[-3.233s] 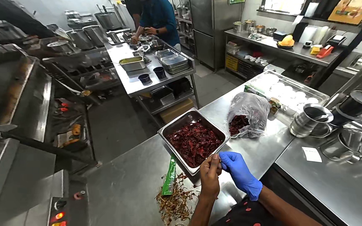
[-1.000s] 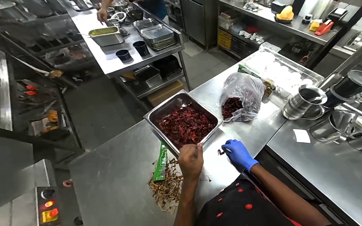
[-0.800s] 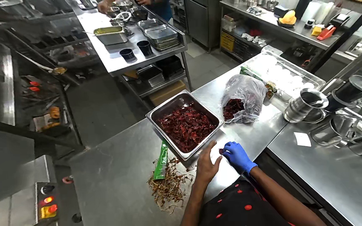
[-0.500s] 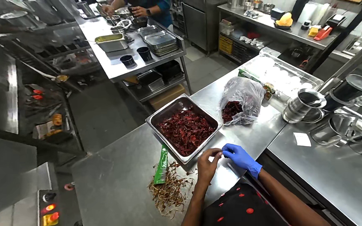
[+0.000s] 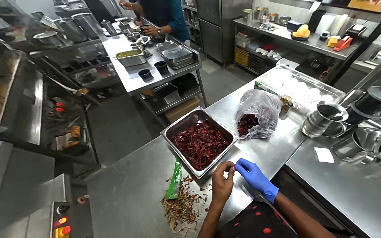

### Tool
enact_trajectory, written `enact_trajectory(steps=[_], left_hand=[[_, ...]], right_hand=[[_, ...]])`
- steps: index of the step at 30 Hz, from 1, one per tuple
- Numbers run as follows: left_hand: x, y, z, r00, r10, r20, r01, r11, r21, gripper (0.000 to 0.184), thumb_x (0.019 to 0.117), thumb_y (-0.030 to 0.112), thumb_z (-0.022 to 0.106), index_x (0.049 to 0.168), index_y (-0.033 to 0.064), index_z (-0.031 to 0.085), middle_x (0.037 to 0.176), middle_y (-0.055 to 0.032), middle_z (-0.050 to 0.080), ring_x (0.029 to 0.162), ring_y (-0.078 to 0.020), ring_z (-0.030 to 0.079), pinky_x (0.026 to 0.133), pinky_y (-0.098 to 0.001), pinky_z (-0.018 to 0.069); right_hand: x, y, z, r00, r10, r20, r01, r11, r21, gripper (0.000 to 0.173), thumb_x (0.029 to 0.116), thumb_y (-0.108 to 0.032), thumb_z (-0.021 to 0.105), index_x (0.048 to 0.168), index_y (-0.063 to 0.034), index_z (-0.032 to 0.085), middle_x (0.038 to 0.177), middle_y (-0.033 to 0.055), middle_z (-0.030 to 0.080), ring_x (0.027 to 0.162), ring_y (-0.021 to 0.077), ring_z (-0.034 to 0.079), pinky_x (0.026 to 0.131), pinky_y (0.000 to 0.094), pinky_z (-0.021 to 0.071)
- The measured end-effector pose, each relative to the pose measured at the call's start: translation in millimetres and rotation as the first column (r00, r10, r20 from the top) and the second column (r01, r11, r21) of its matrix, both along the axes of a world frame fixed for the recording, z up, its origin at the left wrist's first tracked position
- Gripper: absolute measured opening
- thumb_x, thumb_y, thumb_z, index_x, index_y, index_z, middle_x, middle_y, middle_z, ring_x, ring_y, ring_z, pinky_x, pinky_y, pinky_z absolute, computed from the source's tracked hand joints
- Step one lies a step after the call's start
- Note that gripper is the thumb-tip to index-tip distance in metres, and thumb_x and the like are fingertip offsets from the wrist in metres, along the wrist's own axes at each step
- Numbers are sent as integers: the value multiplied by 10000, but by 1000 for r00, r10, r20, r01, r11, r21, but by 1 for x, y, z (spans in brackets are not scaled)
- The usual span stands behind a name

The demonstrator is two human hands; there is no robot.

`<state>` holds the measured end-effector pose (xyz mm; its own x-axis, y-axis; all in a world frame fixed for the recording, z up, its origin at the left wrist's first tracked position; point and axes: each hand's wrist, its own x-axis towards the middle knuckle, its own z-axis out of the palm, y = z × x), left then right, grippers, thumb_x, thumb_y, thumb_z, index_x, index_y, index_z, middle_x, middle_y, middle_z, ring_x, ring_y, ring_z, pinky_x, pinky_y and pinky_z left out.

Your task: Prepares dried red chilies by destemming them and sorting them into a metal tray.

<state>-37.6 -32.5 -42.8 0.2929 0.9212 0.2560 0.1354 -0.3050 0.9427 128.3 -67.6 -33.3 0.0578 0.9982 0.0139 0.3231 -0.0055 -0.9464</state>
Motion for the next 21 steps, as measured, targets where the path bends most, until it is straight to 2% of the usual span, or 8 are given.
enact_trajectory(steps=[4,7,9,12,15,17,19,21], left_hand=[[4,-3,7,996,-23,91,21,1000,20,81,977,129,648,986,116,728,937,-10,712,880,-168,686,829,-377,598],[12,-8,16,927,-15,374,97,975,-199,84,973,59,636,984,22,710,904,-117,693,815,-207,660,767,-365,572],[13,-9,17,872,19,489,162,931,-327,84,964,47,644,989,-7,703,877,-139,679,777,-190,647,752,-348,565],[1,2,17,907,14,420,144,929,-342,91,955,43,670,1003,-22,711,871,-153,690,771,-213,653,756,-358,568],[-21,31,29,998,46,50,-37,983,-177,129,970,118,694,1084,75,735,963,-66,743,854,-199,709,799,-403,613],[-33,54,39,973,166,-162,-169,986,-2,192,979,173,700,1164,125,715,1044,-32,740,898,-172,716,816,-424,620],[-43,76,36,897,295,-328,-253,953,166,357,988,217,685,1333,134,649,1267,-76,678,1063,-237,689,910,-507,583],[-51,87,25,806,387,-447,-266,913,311,533,990,263,648,1491,136,520,1517,-107,516,1332,-318,551,1070,-583,472]], right_hand=[[-2,1,5,936,20,-350,-19,1000,6,301,1043,-273,555,828,-82,642,691,24,545,641,125,520,623,293,452],[-9,-1,5,566,76,-821,-109,994,16,225,1030,-156,522,810,-118,548,654,-32,453,606,63,463,619,227,422],[-10,-4,4,348,113,-931,-170,984,56,224,1033,-175,514,815,-155,561,668,-52,460,613,54,474,630,219,439],[-6,-2,3,539,129,-832,-184,982,33,260,1041,-214,509,798,-136,554,657,-44,463,602,60,466,604,229,415],[-2,0,-22,978,118,-173,-148,974,-174,308,1018,-336,583,890,-80,697,738,27,606,672,128,567,652,322,484],[-13,-1,-42,956,227,189,-161,937,-311,345,994,-430,572,997,-118,720,873,66,689,831,209,662,780,463,532],[-30,-2,-46,945,293,145,-235,918,-320,351,996,-430,576,1062,-116,717,902,76,702,843,219,674,782,471,540],[-38,2,-34,942,313,-125,-335,907,-255,373,1035,-411,566,1236,-124,692,993,47,722,868,156,690,804,371,578]])
